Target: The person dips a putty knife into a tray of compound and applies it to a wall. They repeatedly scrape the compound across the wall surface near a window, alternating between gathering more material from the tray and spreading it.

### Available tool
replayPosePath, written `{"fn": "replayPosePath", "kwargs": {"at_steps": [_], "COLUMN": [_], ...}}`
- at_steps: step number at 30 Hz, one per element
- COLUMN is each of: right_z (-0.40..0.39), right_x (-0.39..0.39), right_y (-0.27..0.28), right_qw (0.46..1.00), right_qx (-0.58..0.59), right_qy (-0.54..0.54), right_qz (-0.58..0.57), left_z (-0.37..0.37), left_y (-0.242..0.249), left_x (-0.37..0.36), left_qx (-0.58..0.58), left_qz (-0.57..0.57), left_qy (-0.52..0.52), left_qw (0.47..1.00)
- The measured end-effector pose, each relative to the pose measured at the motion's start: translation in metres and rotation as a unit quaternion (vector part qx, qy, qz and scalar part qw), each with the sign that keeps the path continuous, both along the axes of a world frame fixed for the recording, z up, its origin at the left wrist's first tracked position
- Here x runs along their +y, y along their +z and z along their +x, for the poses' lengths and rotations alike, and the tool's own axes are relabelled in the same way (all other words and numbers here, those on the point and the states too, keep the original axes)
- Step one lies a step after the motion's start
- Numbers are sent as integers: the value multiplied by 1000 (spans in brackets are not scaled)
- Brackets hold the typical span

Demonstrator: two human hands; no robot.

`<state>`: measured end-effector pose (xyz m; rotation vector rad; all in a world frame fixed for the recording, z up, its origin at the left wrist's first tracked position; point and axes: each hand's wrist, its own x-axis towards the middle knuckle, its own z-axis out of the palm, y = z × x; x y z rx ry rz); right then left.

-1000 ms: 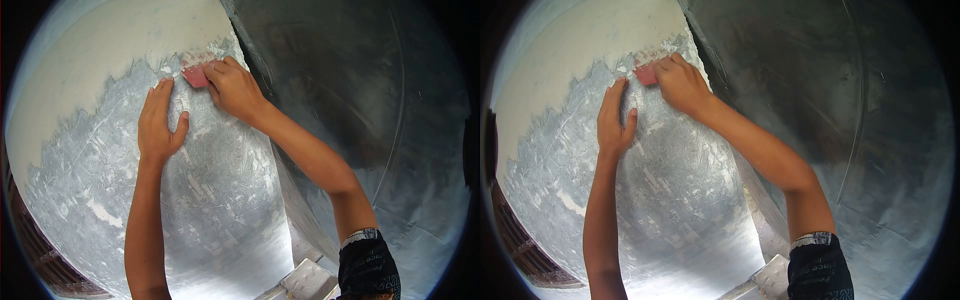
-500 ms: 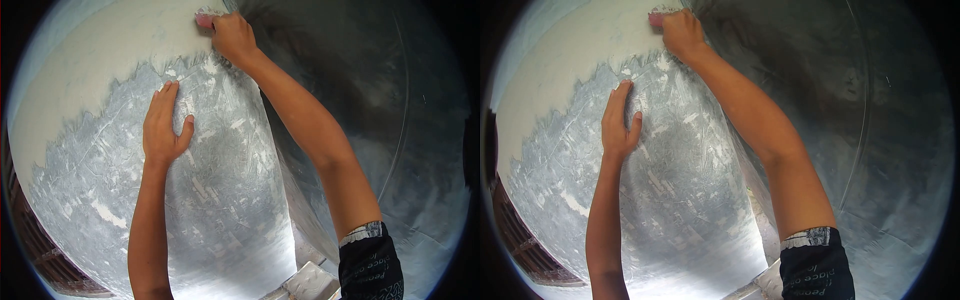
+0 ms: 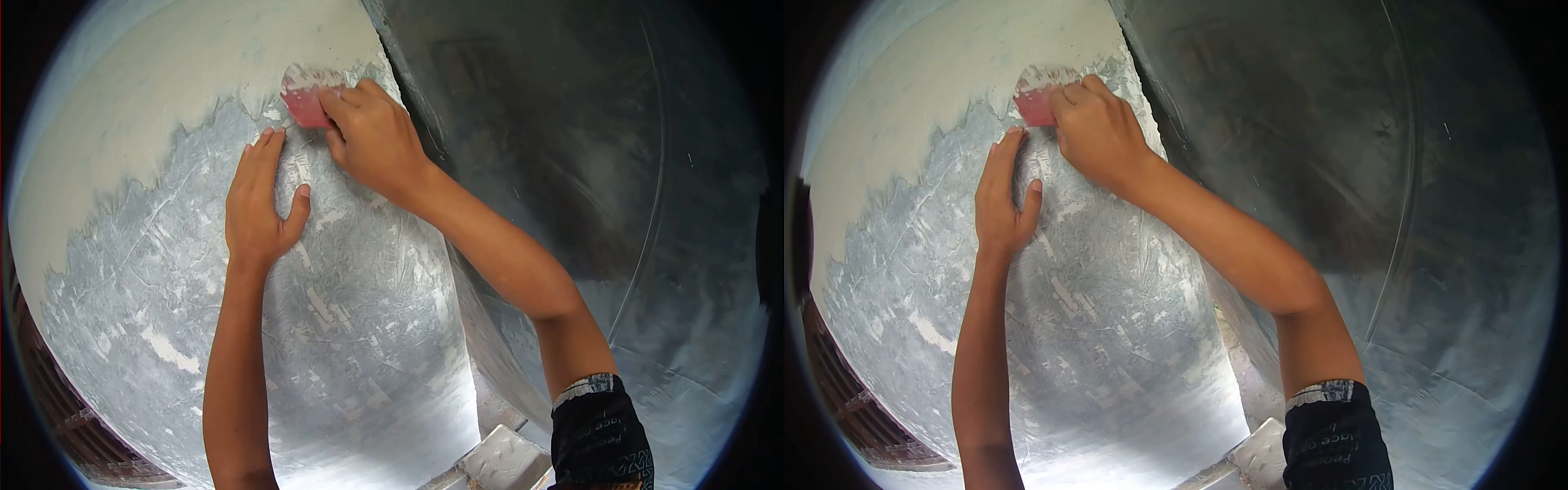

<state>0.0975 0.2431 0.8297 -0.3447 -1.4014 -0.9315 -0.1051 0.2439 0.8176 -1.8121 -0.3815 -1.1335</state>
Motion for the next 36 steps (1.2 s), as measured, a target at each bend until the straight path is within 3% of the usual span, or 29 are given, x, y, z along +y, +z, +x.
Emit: {"fn": "replayPosePath", "kwargs": {"at_steps": [5, 8, 13, 24, 27, 29, 36], "right_z": [35, 49, 56, 29, 30, 41, 55], "right_x": [45, 63, 76, 37, 27, 39, 74], "right_y": [71, 86, 81, -5, 11, 42, 73], "right_qw": [995, 991, 991, 1000, 999, 994, 990], "right_qx": [64, 69, 43, -12, -25, 51, 73], "right_qy": [-67, -99, -112, 10, 36, -20, -110], "right_qz": [47, 57, 53, 18, 30, 91, 41], "left_z": [0, 0, 0, -1, -1, 0, 2], "left_y": [0, 0, 1, 0, 0, 0, 0], "left_x": [0, 1, 1, 1, 1, 1, 0], "left_qx": [-6, -6, -6, 1, 5, -6, -8], "left_qz": [4, 6, 7, 7, 10, 5, 7], "left_qy": [1, -2, 0, 9, 11, 9, 7], "left_qw": [1000, 1000, 1000, 1000, 1000, 1000, 1000]}}
